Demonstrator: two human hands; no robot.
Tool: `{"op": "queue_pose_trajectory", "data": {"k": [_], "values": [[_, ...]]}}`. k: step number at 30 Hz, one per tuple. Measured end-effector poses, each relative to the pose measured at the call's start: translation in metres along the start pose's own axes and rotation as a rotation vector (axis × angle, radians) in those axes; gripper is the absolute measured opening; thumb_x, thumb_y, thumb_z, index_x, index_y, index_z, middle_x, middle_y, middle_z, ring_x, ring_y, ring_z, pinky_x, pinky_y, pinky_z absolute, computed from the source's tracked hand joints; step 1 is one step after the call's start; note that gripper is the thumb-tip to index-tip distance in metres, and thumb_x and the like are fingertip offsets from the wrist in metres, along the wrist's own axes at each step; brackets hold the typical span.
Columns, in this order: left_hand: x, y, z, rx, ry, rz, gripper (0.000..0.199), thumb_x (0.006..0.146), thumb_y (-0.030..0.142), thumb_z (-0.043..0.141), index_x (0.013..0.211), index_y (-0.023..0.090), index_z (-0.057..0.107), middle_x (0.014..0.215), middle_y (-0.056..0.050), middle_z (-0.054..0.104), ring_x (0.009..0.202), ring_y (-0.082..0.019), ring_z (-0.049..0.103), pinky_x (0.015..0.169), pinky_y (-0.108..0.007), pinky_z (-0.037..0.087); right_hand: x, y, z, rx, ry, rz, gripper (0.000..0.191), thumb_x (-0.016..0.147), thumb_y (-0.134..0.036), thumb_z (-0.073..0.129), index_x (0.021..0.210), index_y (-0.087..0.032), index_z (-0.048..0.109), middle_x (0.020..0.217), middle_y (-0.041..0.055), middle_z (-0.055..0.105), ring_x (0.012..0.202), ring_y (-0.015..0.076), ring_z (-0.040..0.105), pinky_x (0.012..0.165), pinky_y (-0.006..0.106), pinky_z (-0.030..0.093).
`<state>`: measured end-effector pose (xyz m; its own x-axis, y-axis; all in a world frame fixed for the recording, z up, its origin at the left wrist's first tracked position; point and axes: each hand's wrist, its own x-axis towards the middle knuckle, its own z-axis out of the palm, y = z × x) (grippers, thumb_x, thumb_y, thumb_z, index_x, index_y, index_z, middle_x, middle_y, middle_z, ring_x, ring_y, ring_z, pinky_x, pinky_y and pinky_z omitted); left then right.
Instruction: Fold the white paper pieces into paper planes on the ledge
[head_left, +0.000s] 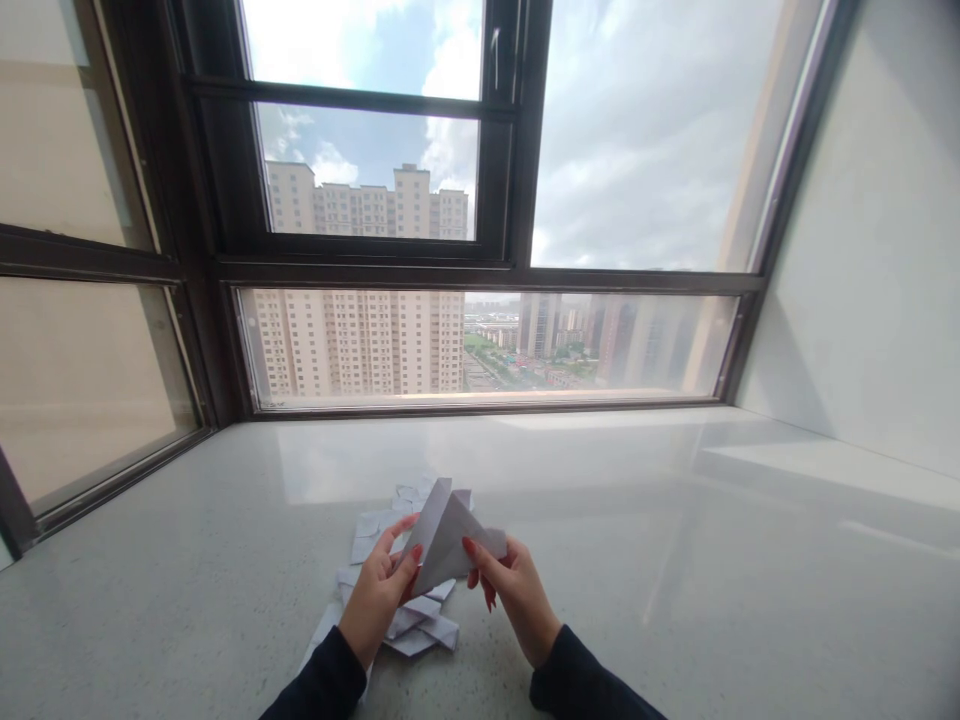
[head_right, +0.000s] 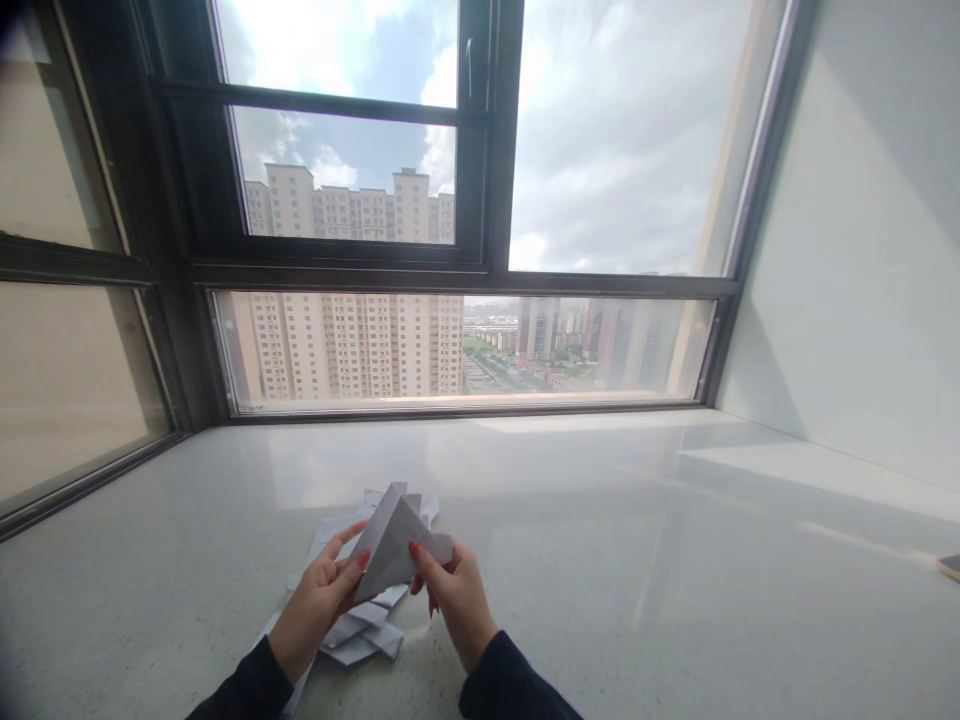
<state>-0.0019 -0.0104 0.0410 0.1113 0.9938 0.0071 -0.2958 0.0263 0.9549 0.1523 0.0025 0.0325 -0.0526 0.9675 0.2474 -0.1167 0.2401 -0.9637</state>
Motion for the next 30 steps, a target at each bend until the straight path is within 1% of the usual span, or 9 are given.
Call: {"op": "queue_pose_trajectory", "data": {"k": [3,6,12,15,18,20,22,26,30], "values": [[-0.006,-0.001,0.005,-0.078,-0.098,-0.051,0.073,0.066,0.04,0.061,0.128,0.023,0.025,0.089,-0.006,0.065,0.08,-0.023,0.063,0.07,-0.035,0.048,0.001,0.002,-0.002,-0.007,0.028,-0.003,0.043,0.06,-0.057,0.058,0.058,-0.015,0.049,0.04,-0.0027,0.051,0.028,0.0052,0.033,0.027,0.018,0.024],[-0.01,-0.002,0.005,-0.133,-0.175,-0.047,0.071,0.068,0.04,0.059,0.128,0.029,0.024,0.097,-0.005,0.063,0.086,-0.023,0.061,0.077,-0.036,0.045,0.002,0.003,-0.004,-0.03,0.073,0.008,0.043,0.059,-0.058,0.058,0.058,-0.015,0.049,0.04,-0.0032,0.05,0.029,0.0052,0.033,0.027,0.018,0.024],[-0.012,-0.002,0.004,-0.093,-0.234,-0.063,0.061,0.068,0.038,0.058,0.124,0.022,0.037,0.087,-0.007,0.065,0.084,-0.023,0.061,0.085,-0.037,0.039,0.004,0.003,-0.006,-0.035,0.098,0.038,0.044,0.059,-0.058,0.058,0.058,-0.015,0.05,0.039,-0.0038,0.049,0.029,0.0056,0.033,0.027,0.018,0.024],[-0.012,-0.003,0.003,-0.055,-0.253,-0.018,0.067,0.068,0.037,0.057,0.128,0.024,0.03,0.094,-0.007,0.063,0.087,-0.023,0.06,0.085,-0.038,0.038,0.004,0.003,-0.005,-0.039,0.094,0.038,0.044,0.059,-0.058,0.058,0.057,-0.015,0.049,0.038,-0.0042,0.048,0.028,0.0055,0.033,0.027,0.018,0.024],[-0.009,-0.007,0.002,-0.017,-0.289,0.024,0.084,0.064,0.034,0.06,0.133,0.024,0.013,0.094,-0.008,0.063,0.087,-0.023,0.059,0.084,-0.039,0.038,0.004,0.004,-0.005,-0.053,0.091,0.038,0.044,0.058,-0.059,0.057,0.056,-0.016,0.048,0.038,-0.0047,0.047,0.028,0.0054,0.032,0.027,0.019,0.024],[-0.007,-0.01,0.0,-0.026,-0.309,0.045,0.091,0.06,0.031,0.062,0.133,0.023,0.008,0.096,-0.008,0.062,0.087,-0.024,0.059,0.084,-0.04,0.038,0.004,0.004,-0.006,-0.058,0.087,0.041,0.044,0.059,-0.059,0.057,0.056,-0.016,0.048,0.038,-0.0048,0.047,0.028,0.0053,0.032,0.027,0.019,0.024],[-0.005,-0.011,0.0,-0.046,-0.315,0.038,0.086,0.058,0.03,0.064,0.131,0.022,0.019,0.1,-0.008,0.061,0.088,-0.024,0.059,0.085,-0.04,0.038,0.004,0.004,-0.006,-0.06,0.084,0.046,0.044,0.059,-0.059,0.057,0.056,-0.016,0.048,0.038,-0.0048,0.047,0.028,0.0054,0.033,0.027,0.019,0.024],[-0.005,-0.01,0.002,-0.067,-0.298,-0.05,0.055,0.065,0.041,0.06,0.112,0.015,0.05,0.097,-0.013,0.063,0.089,-0.026,0.059,0.083,-0.037,0.04,0.004,0.004,-0.006,-0.061,0.081,0.045,0.043,0.059,-0.058,0.057,0.056,-0.016,0.048,0.038,-0.0048,0.047,0.028,0.0056,0.033,0.027,0.019,0.024],[-0.007,-0.009,0.005,-0.124,-0.233,-0.104,0.047,0.07,0.046,0.053,0.101,0.011,0.056,0.092,-0.015,0.065,0.088,-0.025,0.06,0.084,-0.037,0.041,0.004,0.004,-0.006,-0.07,0.065,0.04,0.041,0.061,-0.055,0.057,0.057,-0.015,0.048,0.039,-0.0046,0.048,0.029,0.0052,0.034,0.027,0.018,0.024]]}}
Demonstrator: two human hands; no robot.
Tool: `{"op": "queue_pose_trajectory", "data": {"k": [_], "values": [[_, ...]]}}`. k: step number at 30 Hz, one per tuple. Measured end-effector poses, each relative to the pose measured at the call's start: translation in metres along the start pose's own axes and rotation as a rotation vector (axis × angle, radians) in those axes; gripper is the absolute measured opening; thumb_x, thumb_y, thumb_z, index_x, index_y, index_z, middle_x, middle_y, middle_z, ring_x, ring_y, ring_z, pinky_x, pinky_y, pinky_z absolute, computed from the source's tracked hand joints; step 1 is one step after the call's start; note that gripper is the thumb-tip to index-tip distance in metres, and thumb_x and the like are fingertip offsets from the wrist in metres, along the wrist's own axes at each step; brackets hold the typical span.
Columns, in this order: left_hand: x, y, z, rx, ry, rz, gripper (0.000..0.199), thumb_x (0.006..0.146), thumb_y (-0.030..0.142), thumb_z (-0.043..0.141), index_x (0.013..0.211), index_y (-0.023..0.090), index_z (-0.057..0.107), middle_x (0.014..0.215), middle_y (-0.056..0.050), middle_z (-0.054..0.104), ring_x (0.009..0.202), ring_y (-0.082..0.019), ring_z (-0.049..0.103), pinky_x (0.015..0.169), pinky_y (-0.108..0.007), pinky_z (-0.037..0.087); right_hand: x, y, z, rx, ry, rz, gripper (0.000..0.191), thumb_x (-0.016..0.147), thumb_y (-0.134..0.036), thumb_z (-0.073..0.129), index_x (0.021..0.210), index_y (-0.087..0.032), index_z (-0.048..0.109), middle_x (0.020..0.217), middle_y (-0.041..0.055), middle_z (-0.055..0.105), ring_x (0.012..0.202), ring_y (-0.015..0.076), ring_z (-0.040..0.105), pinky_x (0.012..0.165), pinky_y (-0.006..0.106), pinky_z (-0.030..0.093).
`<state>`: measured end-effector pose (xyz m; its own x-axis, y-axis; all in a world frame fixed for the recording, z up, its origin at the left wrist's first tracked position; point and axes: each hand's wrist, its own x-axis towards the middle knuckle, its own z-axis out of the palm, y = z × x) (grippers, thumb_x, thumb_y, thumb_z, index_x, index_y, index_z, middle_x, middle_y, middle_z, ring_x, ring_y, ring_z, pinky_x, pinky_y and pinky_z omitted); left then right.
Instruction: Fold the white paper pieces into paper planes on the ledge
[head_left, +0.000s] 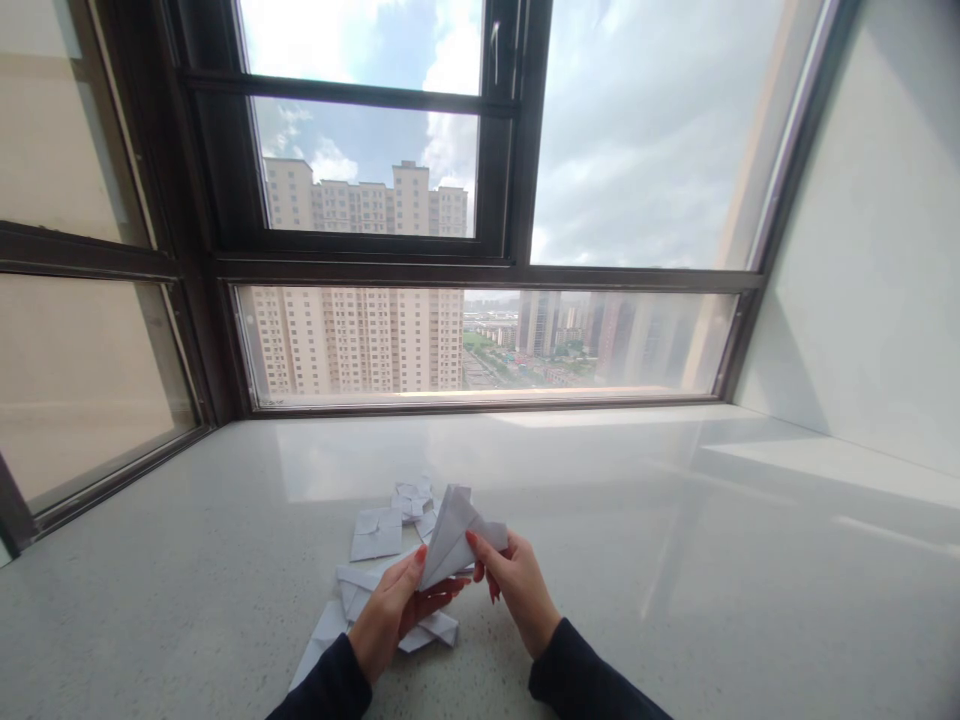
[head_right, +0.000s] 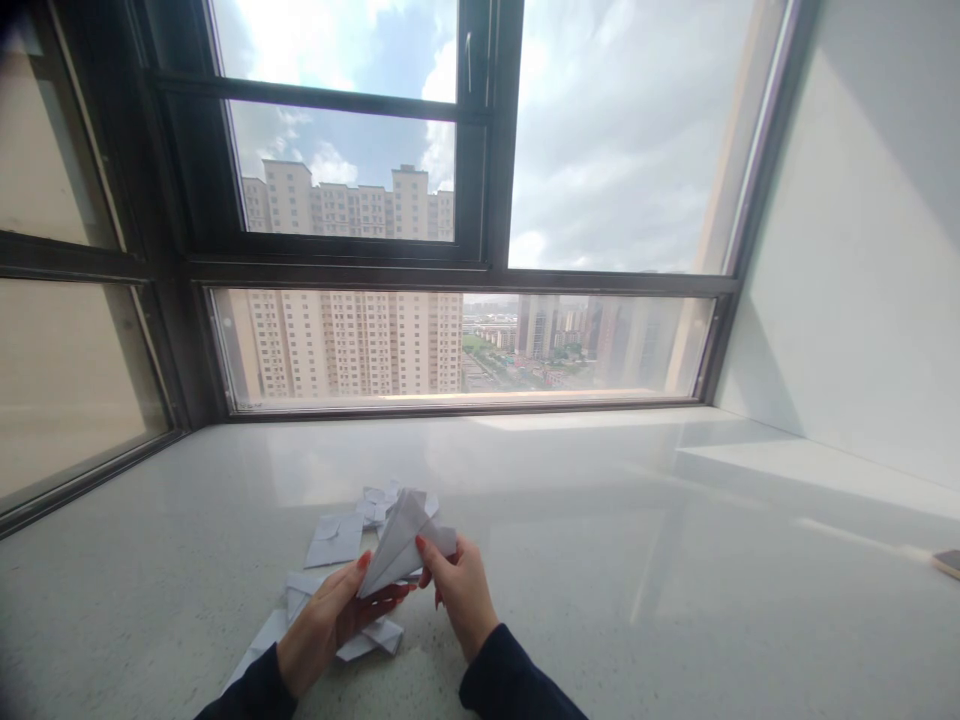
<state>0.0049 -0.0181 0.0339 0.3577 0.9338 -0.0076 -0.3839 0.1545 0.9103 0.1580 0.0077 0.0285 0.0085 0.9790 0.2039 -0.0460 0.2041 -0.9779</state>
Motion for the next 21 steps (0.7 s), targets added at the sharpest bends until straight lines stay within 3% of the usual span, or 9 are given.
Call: {"op": "queue_pose_trajectory", "data": {"k": [21], "values": [[-0.0019,-0.001,0.0036,-0.032,-0.017,-0.043,0.045,0.066,0.044,0.06,0.099,0.014,0.058,0.105,-0.014,0.061,0.096,-0.025,0.057,0.09,-0.039,0.037,-0.0007,0.0001,0.0005,0.007,-0.02,-0.014,0.039,0.062,-0.051,0.058,0.056,-0.015,0.048,0.038,-0.0052,0.046,0.029,0.0043,0.034,0.026,0.016,0.025]]}}
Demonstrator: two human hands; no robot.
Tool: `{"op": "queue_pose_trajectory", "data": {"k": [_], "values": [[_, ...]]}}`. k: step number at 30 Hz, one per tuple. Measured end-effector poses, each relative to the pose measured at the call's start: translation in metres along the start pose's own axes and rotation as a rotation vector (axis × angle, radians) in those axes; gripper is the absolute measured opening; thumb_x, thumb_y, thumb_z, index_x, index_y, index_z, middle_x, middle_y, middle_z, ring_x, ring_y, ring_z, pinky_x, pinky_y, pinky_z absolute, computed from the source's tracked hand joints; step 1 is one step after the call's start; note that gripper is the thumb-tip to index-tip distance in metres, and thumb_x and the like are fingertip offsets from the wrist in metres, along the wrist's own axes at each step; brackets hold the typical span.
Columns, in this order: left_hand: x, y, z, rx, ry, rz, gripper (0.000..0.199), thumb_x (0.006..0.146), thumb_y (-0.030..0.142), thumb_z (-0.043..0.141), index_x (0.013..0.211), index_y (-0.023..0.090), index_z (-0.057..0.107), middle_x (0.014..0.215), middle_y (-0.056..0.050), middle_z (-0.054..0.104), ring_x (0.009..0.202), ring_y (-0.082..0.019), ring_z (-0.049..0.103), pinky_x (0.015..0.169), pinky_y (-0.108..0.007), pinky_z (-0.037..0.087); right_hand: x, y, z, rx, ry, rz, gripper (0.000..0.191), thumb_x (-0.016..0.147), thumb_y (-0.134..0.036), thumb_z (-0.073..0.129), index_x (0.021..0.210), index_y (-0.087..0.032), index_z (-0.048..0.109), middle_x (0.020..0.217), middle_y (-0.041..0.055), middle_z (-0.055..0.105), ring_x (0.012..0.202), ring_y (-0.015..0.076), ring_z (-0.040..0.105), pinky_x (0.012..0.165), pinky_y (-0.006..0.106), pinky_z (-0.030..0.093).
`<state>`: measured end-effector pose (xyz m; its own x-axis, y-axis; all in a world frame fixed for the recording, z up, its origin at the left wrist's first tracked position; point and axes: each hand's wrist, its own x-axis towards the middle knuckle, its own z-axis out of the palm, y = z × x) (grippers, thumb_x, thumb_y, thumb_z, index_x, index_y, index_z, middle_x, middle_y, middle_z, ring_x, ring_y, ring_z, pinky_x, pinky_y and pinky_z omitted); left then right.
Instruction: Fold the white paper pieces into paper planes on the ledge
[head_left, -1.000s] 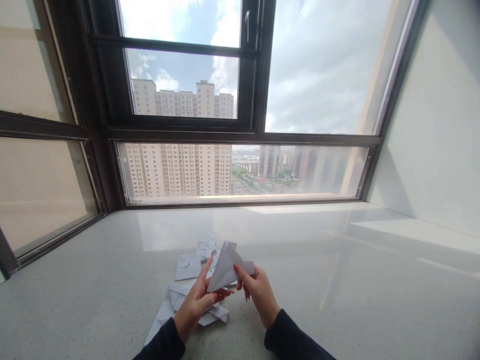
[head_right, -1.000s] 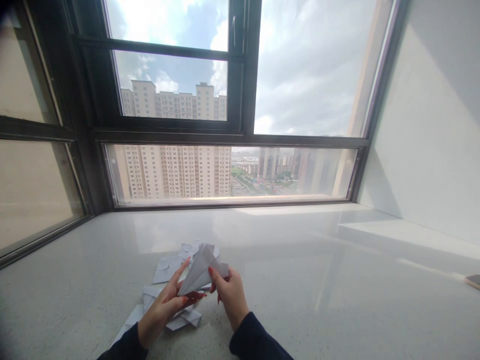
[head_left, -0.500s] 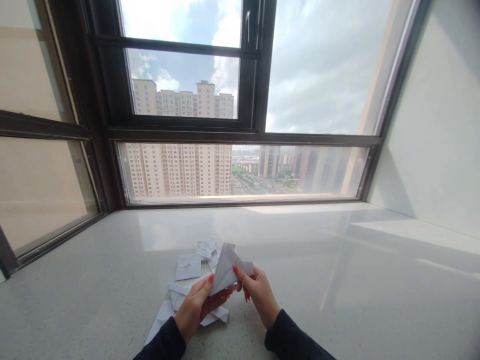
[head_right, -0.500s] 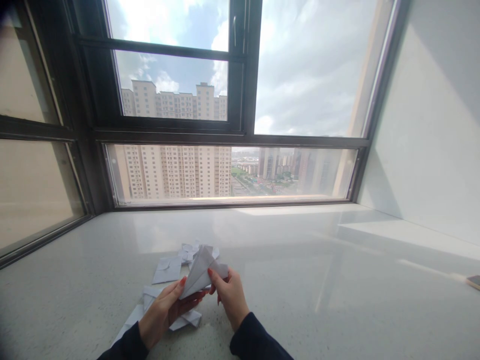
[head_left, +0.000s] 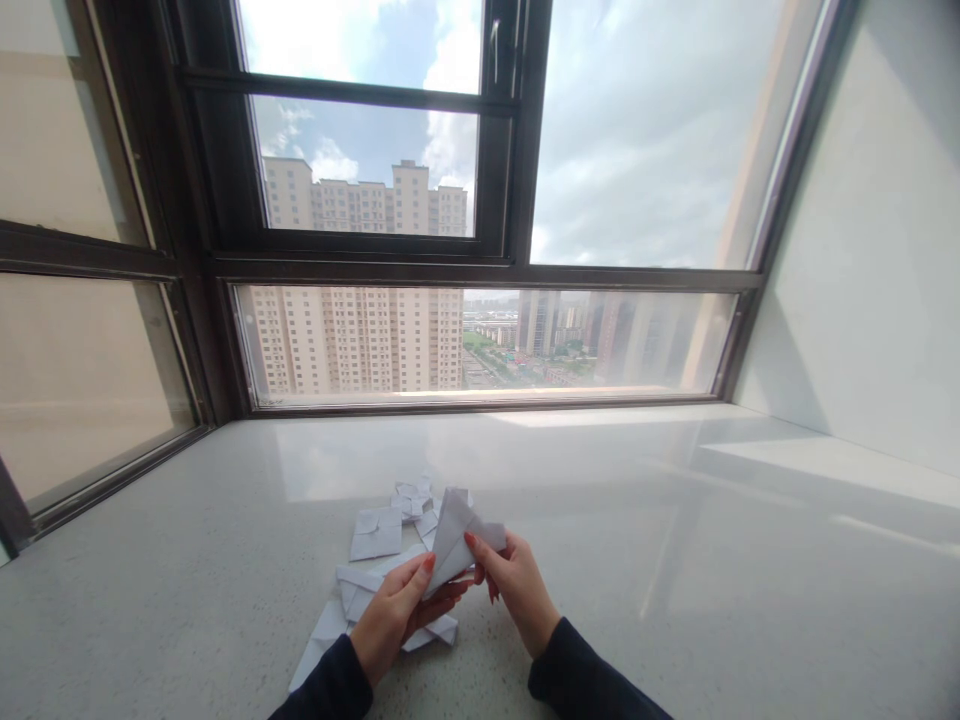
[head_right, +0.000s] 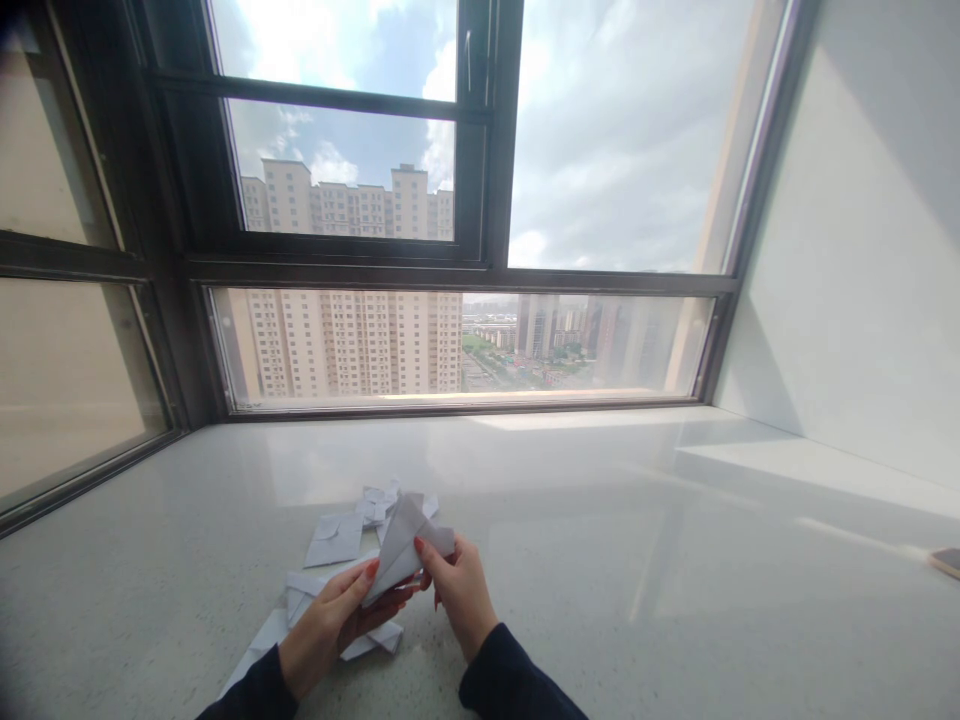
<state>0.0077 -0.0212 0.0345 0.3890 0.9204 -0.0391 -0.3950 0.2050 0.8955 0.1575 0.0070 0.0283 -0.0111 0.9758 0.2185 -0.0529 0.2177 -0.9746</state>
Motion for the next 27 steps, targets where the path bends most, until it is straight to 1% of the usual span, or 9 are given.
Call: {"op": "queue_pose_trajectory", "data": {"k": [4,10,15,19,24,27], "values": [[-0.0001,0.0021,0.0012,0.02,-0.015,-0.015,0.043,0.066,0.043,0.061,0.096,0.012,0.059,0.103,-0.014,0.062,0.096,-0.025,0.057,0.089,-0.037,0.039,-0.0005,-0.0011,0.0003,-0.006,-0.011,-0.002,0.038,0.063,-0.051,0.057,0.056,-0.015,0.048,0.038,-0.0052,0.046,0.029,0.0048,0.035,0.026,0.016,0.026],[-0.0012,0.0032,0.0038,0.078,0.028,-0.01,0.045,0.065,0.046,0.06,0.093,0.012,0.06,0.098,-0.015,0.064,0.094,-0.025,0.058,0.085,-0.035,0.042,-0.0008,-0.0026,0.0007,-0.017,-0.009,-0.001,0.037,0.063,-0.05,0.057,0.058,-0.015,0.049,0.039,-0.0051,0.047,0.03,0.0056,0.037,0.027,0.017,0.027],[0.0012,0.0026,0.0008,0.124,0.024,-0.021,0.044,0.064,0.047,0.061,0.091,0.013,0.061,0.103,-0.015,0.062,0.091,-0.025,0.059,0.082,-0.034,0.044,-0.0005,-0.0018,0.0005,-0.007,0.01,-0.003,0.036,0.063,-0.049,0.058,0.061,-0.016,0.047,0.04,-0.0055,0.048,0.03,0.0053,0.036,0.027,0.016,0.027],[0.0028,0.0011,-0.0023,0.118,0.008,-0.033,0.044,0.064,0.047,0.06,0.092,0.013,0.06,0.103,-0.015,0.062,0.088,-0.024,0.061,0.079,-0.034,0.045,-0.0004,-0.0018,0.0,-0.01,0.002,-0.005,0.035,0.063,-0.049,0.058,0.063,-0.016,0.046,0.041,-0.0059,0.048,0.03,0.0051,0.036,0.027,0.016,0.027],[0.0016,0.0003,-0.0003,0.099,0.023,-0.025,0.044,0.063,0.047,0.061,0.092,0.014,0.06,0.097,-0.014,0.064,0.085,-0.023,0.062,0.079,-0.034,0.045,-0.0007,-0.0027,0.0002,-0.011,0.005,-0.005,0.036,0.062,-0.05,0.059,0.063,-0.016,0.047,0.04,-0.0063,0.047,0.03,0.0053,0.036,0.026,0.016,0.027],[0.0015,0.0007,0.0006,0.126,0.019,-0.026,0.044,0.062,0.046,0.062,0.092,0.014,0.06,0.099,-0.014,0.064,0.086,-0.024,0.062,0.079,-0.034,0.045,-0.0006,-0.0031,0.0005,-0.014,0.003,-0.009,0.036,0.062,-0.05,0.059,0.063,-0.016,0.047,0.04,-0.0064,0.047,0.03,0.005,0.035,0.026,0.016,0.027]]}}
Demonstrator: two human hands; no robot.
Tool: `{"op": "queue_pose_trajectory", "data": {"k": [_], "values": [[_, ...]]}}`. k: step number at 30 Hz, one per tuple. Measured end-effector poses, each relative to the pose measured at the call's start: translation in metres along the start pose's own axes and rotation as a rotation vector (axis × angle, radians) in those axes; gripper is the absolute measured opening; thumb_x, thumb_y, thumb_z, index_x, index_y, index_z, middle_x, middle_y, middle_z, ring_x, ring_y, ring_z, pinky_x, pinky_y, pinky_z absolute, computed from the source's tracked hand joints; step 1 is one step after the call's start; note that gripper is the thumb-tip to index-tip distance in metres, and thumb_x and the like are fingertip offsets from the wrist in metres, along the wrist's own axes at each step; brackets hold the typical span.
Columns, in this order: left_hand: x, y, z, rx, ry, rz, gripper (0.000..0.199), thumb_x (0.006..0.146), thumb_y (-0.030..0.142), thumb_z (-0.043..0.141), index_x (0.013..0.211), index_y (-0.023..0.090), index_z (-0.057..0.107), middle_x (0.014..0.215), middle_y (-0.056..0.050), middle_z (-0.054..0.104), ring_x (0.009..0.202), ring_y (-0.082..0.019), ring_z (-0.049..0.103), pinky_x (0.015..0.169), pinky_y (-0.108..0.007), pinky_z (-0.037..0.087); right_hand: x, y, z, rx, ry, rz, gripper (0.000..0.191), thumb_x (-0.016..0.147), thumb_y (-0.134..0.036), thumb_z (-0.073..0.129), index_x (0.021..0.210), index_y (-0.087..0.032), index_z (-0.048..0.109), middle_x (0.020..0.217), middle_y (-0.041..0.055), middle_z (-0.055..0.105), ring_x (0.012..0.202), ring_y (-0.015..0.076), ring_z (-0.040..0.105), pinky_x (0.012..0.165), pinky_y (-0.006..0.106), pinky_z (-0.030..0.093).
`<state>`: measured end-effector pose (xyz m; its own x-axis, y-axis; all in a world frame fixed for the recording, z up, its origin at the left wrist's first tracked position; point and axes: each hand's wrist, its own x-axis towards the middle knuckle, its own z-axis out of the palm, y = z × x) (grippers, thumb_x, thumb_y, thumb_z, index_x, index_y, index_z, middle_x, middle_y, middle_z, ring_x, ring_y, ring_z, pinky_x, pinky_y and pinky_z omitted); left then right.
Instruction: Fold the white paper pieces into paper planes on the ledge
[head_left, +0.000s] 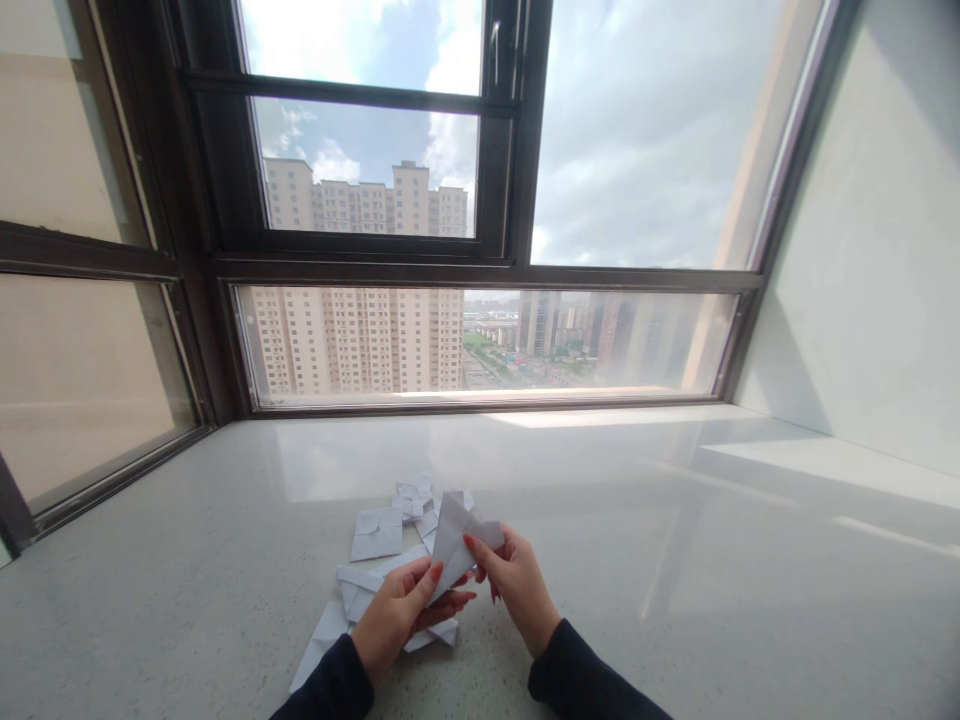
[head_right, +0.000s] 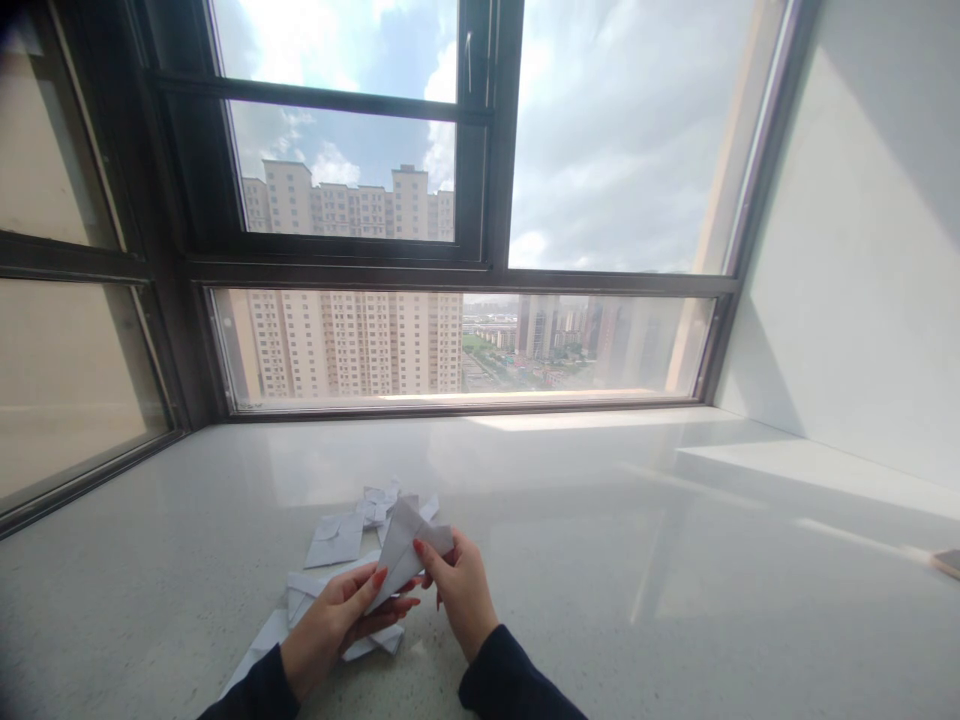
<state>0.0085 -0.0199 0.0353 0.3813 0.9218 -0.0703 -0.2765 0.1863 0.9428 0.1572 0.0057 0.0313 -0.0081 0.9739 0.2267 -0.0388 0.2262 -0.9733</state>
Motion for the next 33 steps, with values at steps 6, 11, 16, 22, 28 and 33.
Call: {"op": "queue_pose_trajectory", "data": {"k": [6,11,16,22,28,33], "values": [[0.001,0.0,-0.002,0.061,-0.021,-0.006,0.044,0.062,0.045,0.063,0.093,0.014,0.06,0.102,-0.014,0.062,0.087,-0.024,0.061,0.077,-0.033,0.045,-0.001,0.0,0.0,-0.008,-0.005,0.001,0.035,0.063,-0.049,0.058,0.062,-0.015,0.046,0.04,-0.0064,0.047,0.03,0.0047,0.035,0.027,0.016,0.026],[0.004,-0.002,-0.004,0.085,-0.001,0.025,0.047,0.061,0.046,0.063,0.094,0.013,0.06,0.1,-0.014,0.063,0.085,-0.025,0.062,0.077,-0.035,0.046,0.0,0.002,0.0,0.031,0.035,-0.015,0.039,0.062,-0.047,0.061,0.078,-0.015,0.047,0.042,-0.007,0.048,0.032,0.0063,0.038,0.027,0.015,0.026],[0.005,-0.001,-0.006,0.081,0.07,0.089,0.044,0.063,0.046,0.062,0.092,0.013,0.06,0.088,-0.01,0.067,0.082,-0.023,0.062,0.078,-0.034,0.046,0.004,0.006,0.001,0.151,0.109,0.018,0.067,0.056,-0.048,0.066,0.106,-0.017,0.034,0.046,-0.0114,0.045,0.028,0.0048,0.032,0.025,0.015,0.025],[-0.001,0.001,0.0,0.092,-0.019,0.07,0.052,0.063,0.047,0.061,0.102,0.013,0.055,0.087,-0.011,0.066,0.081,-0.025,0.063,0.078,-0.036,0.046,-0.002,0.004,0.004,0.181,-0.183,0.164,0.042,0.056,-0.053,0.063,0.061,-0.013,0.05,0.036,-0.0084,0.039,0.028,0.0032,0.03,0.028,0.016,0.021],[-0.002,0.0,0.002,0.086,0.004,0.064,0.091,0.06,0.05,0.062,0.131,0.013,0.019,0.085,-0.012,0.067,0.08,-0.025,0.063,0.074,-0.036,0.046,-0.002,0.002,0.002,0.118,-0.167,0.17,0.043,0.055,-0.054,0.062,0.049,-0.014,0.05,0.033,-0.0077,0.037,0.028,0.0038,0.029,0.029,0.018,0.019],[0.001,0.01,-0.012,0.355,0.158,0.223,0.072,0.07,0.051,0.051,0.125,0.011,0.029,0.07,-0.005,0.067,0.062,-0.019,0.063,0.06,-0.03,0.047,0.006,0.004,-0.01,0.122,0.09,0.107,0.043,0.059,-0.05,0.062,0.043,-0.016,0.041,0.036,-0.0077,0.035,0.03,0.0031,0.027,0.031,0.019,0.018]]}}
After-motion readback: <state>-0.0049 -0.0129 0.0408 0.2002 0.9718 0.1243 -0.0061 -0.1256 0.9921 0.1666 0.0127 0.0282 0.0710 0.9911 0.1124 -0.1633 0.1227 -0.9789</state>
